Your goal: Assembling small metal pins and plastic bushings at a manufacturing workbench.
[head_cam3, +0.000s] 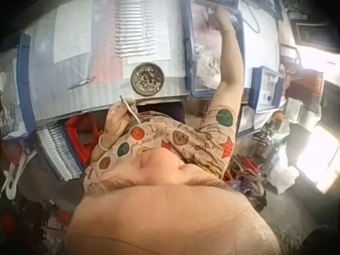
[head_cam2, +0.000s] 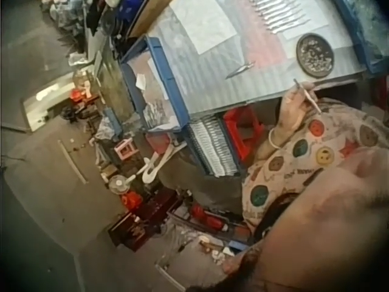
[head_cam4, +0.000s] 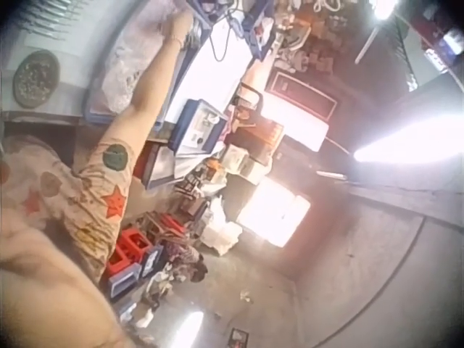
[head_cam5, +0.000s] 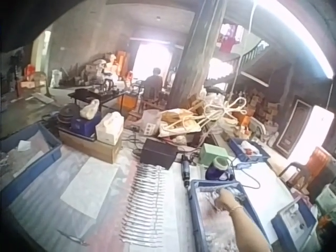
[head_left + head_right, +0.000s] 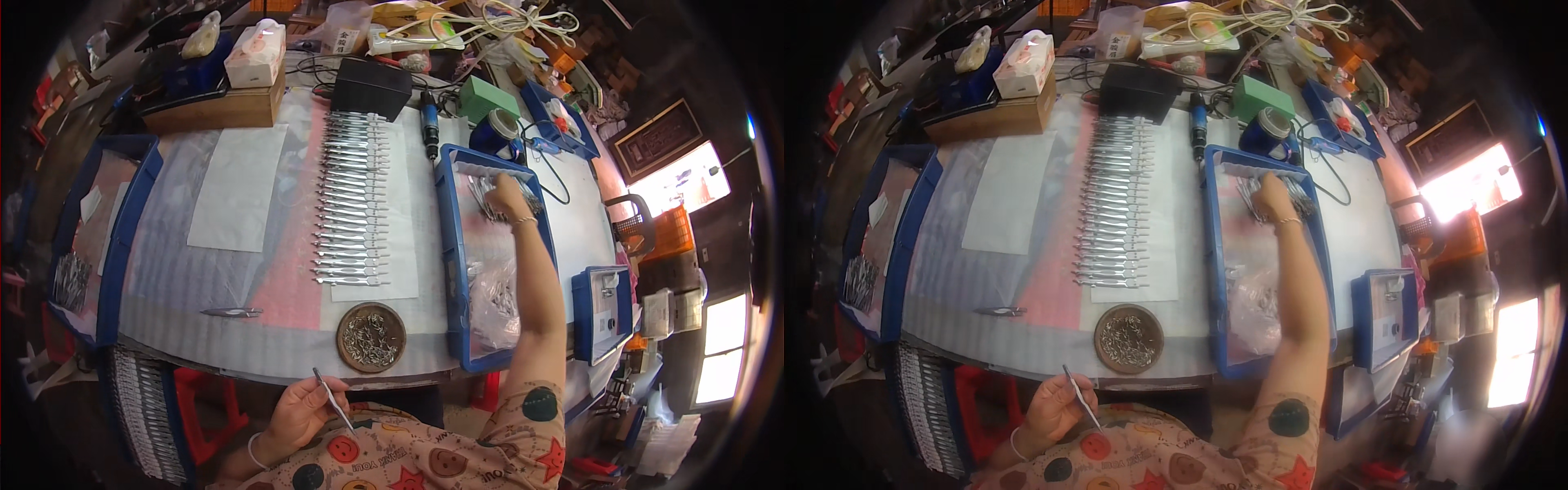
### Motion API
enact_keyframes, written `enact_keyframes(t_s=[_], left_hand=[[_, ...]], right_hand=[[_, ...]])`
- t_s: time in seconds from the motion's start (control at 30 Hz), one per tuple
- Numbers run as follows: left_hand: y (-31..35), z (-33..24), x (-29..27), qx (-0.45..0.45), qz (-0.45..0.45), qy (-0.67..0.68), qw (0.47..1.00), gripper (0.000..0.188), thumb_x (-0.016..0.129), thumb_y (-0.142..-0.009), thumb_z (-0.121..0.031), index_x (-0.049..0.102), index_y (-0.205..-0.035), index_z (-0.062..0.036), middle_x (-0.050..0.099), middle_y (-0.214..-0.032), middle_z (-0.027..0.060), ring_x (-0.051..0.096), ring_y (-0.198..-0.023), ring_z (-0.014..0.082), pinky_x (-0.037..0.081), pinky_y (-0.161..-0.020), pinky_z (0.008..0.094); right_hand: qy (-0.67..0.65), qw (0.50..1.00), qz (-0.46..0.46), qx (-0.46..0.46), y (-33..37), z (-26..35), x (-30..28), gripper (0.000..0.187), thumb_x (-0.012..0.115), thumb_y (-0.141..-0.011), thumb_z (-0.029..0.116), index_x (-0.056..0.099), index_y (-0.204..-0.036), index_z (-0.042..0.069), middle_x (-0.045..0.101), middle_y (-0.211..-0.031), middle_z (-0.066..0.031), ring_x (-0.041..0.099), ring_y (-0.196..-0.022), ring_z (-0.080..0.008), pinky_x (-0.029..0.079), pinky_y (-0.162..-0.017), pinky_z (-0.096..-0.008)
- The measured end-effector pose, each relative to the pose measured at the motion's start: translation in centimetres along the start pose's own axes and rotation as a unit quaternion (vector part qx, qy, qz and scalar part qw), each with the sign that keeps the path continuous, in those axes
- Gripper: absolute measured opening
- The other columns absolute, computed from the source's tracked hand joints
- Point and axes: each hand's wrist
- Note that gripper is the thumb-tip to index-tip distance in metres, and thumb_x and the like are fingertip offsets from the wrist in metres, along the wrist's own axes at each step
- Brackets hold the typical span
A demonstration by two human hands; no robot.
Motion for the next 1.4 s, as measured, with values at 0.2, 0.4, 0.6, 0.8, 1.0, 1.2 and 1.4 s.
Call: enact_keyframes(t_s=[0.2,0.4,0.6,0.8,1.0,1.2,1.4], left_hand=[[0.1,0.5,-0.7,0.0,0.016,0.006,1.0,0.03,0.047,-0.097,-0.017,0.051,-0.117,0.005,0.06,-0.086,0.0091,0.059,-0.086,0.0195,0.048,-0.079,0.0309],[-0.8,1.1,0.5,-0.031,0.023,-0.029,0.999,0.025,0.052,-0.093,-0.006,0.048,-0.116,0.0024,0.059,-0.082,0.0095,0.06,-0.08,0.0187,0.049,-0.074,0.0278],[-1.2,0.8,2.8,-0.13,-0.034,-0.17,0.976,0.02,0.053,-0.092,-0.006,0.052,-0.112,0.0003,0.061,-0.083,0.0042,0.059,-0.077,0.0095,0.048,-0.069,0.0219],[-0.5,1.7,1.8,-0.061,-0.028,-0.175,0.982,0.021,0.053,-0.094,-0.008,0.053,-0.112,0.0022,0.06,-0.086,0.0029,0.057,-0.08,0.0072,0.046,-0.073,0.0202],[0.5,2.6,0.9,-0.032,-0.029,-0.175,0.984,0.017,0.053,-0.094,-0.008,0.053,-0.108,0.0019,0.06,-0.09,0.0029,0.057,-0.081,0.0067,0.047,-0.073,0.0206],[0.5,2.4,0.8,-0.006,-0.022,-0.2,0.98,0.014,0.05,-0.093,-0.003,0.053,-0.107,0.0015,0.062,-0.093,0.007,0.059,-0.086,0.01,0.049,-0.077,0.0231],[0.1,3.0,0.8,-0.002,-0.003,-0.186,0.983,0.016,0.048,-0.095,-0.004,0.048,-0.109,0.0027,0.058,-0.1,0.0053,0.056,-0.088,0.007,0.047,-0.079,0.0215]], right_hand=[[-0.462,0.881,0.091,-0.042,13.1,6.1,-10.6,0.016,0.055,-0.079,0.006,0.057,-0.093,0.001,0.053,-0.068,-0.002,0.05,-0.054,-0.0075,0.039,-0.047,-0.0196],[-0.596,0.769,0.221,0.067,29.7,12.3,-10.7,0.012,0.054,-0.087,0.013,0.057,-0.084,0.002,0.061,-0.072,-0.0072,0.055,-0.056,-0.0088,0.043,-0.049,-0.0193],[-0.703,0.623,0.341,0.036,36.4,15.2,-5.5,0.013,0.049,-0.092,0.007,0.049,-0.103,0.001,0.063,-0.082,-0.0129,0.055,-0.061,-0.0103,0.044,-0.054,-0.0193],[-0.735,0.54,0.407,0.058,37.6,16.9,-3.3,0.016,0.043,-0.096,0.011,0.047,-0.106,0.0,0.062,-0.082,-0.0123,0.054,-0.057,-0.0099,0.044,-0.052,-0.0191],[-0.708,0.57,0.408,0.085,38.5,18.2,-3.5,0.018,0.043,-0.098,0.017,0.043,-0.106,0.001,0.062,-0.08,-0.0152,0.056,-0.049,-0.012,0.046,-0.049,-0.0188],[-0.699,0.626,0.338,0.069,39.2,18.5,-3.5,0.01,0.048,-0.094,0.009,0.051,-0.098,0.0,0.063,-0.087,-0.0094,0.056,-0.06,-0.0084,0.045,-0.053,-0.0196],[-0.652,0.703,0.283,0.02,39.2,18.8,-3.1,0.019,0.049,-0.093,0.004,0.056,-0.11,-0.002,0.064,-0.084,-0.0068,0.055,-0.061,-0.0064,0.045,-0.054,-0.018]])
Point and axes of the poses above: each hand's wrist, its own y-axis away from the middle knuckle, its own x-axis out of the palm, z = x × y
